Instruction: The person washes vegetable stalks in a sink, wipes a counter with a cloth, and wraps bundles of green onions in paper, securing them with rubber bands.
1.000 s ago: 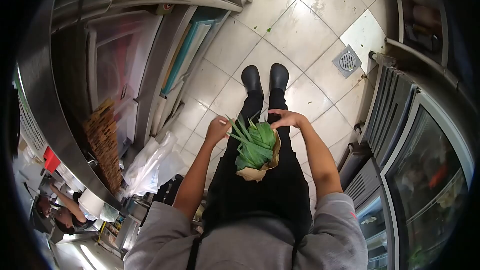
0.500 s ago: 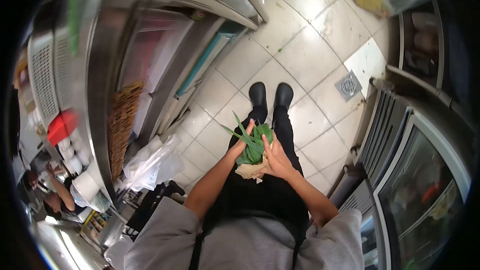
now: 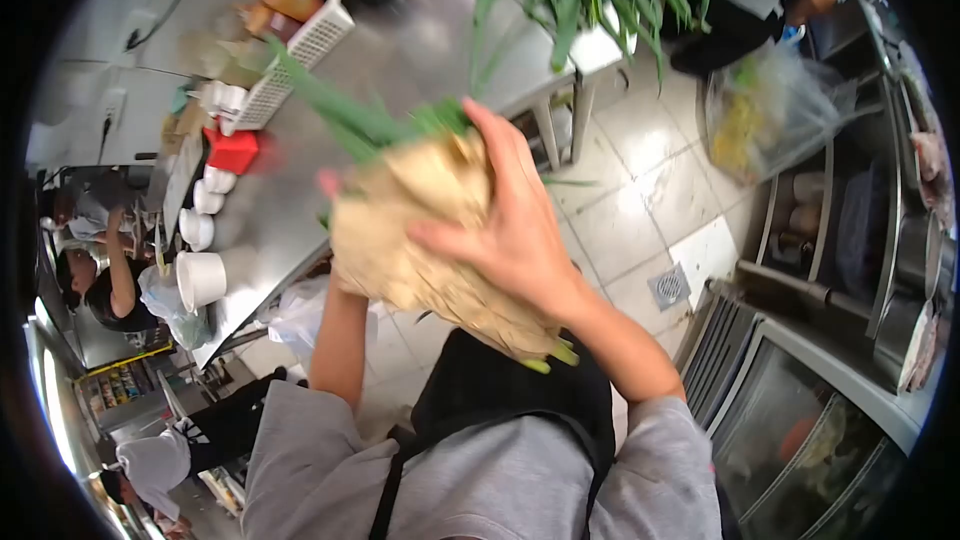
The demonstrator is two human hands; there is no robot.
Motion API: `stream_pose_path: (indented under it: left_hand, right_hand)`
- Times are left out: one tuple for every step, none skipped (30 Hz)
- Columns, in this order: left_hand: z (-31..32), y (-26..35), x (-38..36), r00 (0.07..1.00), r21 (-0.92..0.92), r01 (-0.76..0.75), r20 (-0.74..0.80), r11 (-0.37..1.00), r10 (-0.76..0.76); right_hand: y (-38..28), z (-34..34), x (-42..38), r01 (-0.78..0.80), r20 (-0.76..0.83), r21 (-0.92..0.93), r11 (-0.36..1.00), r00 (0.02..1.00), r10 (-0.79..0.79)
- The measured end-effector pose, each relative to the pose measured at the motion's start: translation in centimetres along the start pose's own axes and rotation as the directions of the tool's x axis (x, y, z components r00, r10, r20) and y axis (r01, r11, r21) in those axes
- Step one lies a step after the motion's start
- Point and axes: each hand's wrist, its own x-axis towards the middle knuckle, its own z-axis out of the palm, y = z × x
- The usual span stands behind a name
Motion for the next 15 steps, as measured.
stream_pose_path:
  left_hand:
    - [-0.2, -0.6, -0.4, 0.976, -0.014, -0.218, -0.009, 0.976, 0.218]
    - [-0.3, -2.1, -0.1, 0.914, -0.022, -0.402, -0.064, 0.916, 0.4]
    - [-0.1, -3.8, 0.1, 0.864, -0.048, -0.497, -0.123, 0.866, 0.489]
    - [0.2, -4.7, 0.4, 0.838, -0.079, -0.536, -0.168, 0.84, 0.519]
    - [0.4, -4.9, 0.7, 0.833, -0.113, -0.545, -0.183, 0.831, 0.522]
    - [0.6, -4.4, 0.9, 0.83, -0.138, -0.551, -0.19, 0.823, 0.524]
    - [0.6, -3.8, 0.7, 0.833, -0.151, -0.548, -0.185, 0.823, 0.521]
    - [0.4, -2.8, 0.4, 0.834, -0.157, -0.548, -0.176, 0.822, 0.522]
    - [0.3, -1.8, 0.2, 0.832, -0.159, -0.552, -0.166, 0.818, 0.529]
    - [0.1, -1.2, -0.3, 0.831, -0.156, -0.554, -0.17, 0.818, 0.53]
    - [-0.1, -0.5, -0.6, 0.825, -0.157, -0.563, -0.171, 0.811, 0.539]
    - [-0.1, 0.1, -0.7, 0.82, -0.171, -0.57, -0.165, 0.803, 0.547]
    - [-0.1, 0.6, -0.7, 0.818, -0.185, -0.575, -0.161, 0.797, 0.553]
    - [-0.4, 1.1, -0.6, 0.812, -0.193, -0.583, -0.158, 0.789, 0.561]
    - [-0.5, 1.7, -0.6, 0.809, -0.21, -0.588, -0.162, 0.781, 0.565]
  right_hand:
    - [-1.8, 0.4, 2.8, -0.055, 0.007, 0.084, 0.995, 0.998, 0.055]
    - [-2.6, 1.5, 5.5, 0.023, 0.006, -0.01, 1.0, 1.0, -0.023]
    - [-3.3, 3.2, 7.3, 0.002, 0.038, -0.132, 0.991, 0.999, 0.003]
    - [-3.4, 4.9, 8.5, -0.07, 0.122, -0.275, 0.959, 0.987, 0.107]
    - [-3.1, 6.7, 9.0, -0.081, 0.141, -0.337, 0.938, 0.981, 0.136]
    - [-3.6, 7.8, 9.0, -0.043, 0.182, -0.376, 0.925, 0.976, 0.119]
    - [-3.9, 8.8, 8.6, -0.008, 0.229, -0.407, 0.913, 0.967, 0.11]
    - [-3.9, 8.5, 8.8, 0.01, 0.232, -0.414, 0.91, 0.968, 0.095]
    - [-3.6, 7.1, 8.9, 0.18, 0.348, -0.252, 0.951, 0.934, -0.084]
    - [-3.1, 5.9, 8.5, 0.32, 0.433, -0.061, 0.946, 0.862, -0.264]
    - [-2.2, 4.7, 7.8, 0.31, 0.508, -0.221, 0.925, 0.846, -0.162]
    - [0.1, 5.7, 6.8, -0.13, 0.527, 0.191, 0.973, 0.85, 0.01]
    - [0.6, 6.0, 6.6, -0.214, 0.484, 0.131, 0.968, 0.866, 0.126]
    - [-0.2, 6.4, 7.1, -0.246, 0.491, 0.147, 0.958, 0.859, 0.145]
    - [-1.4, 6.9, 7.8, -0.275, 0.497, 0.163, 0.947, 0.853, 0.162]
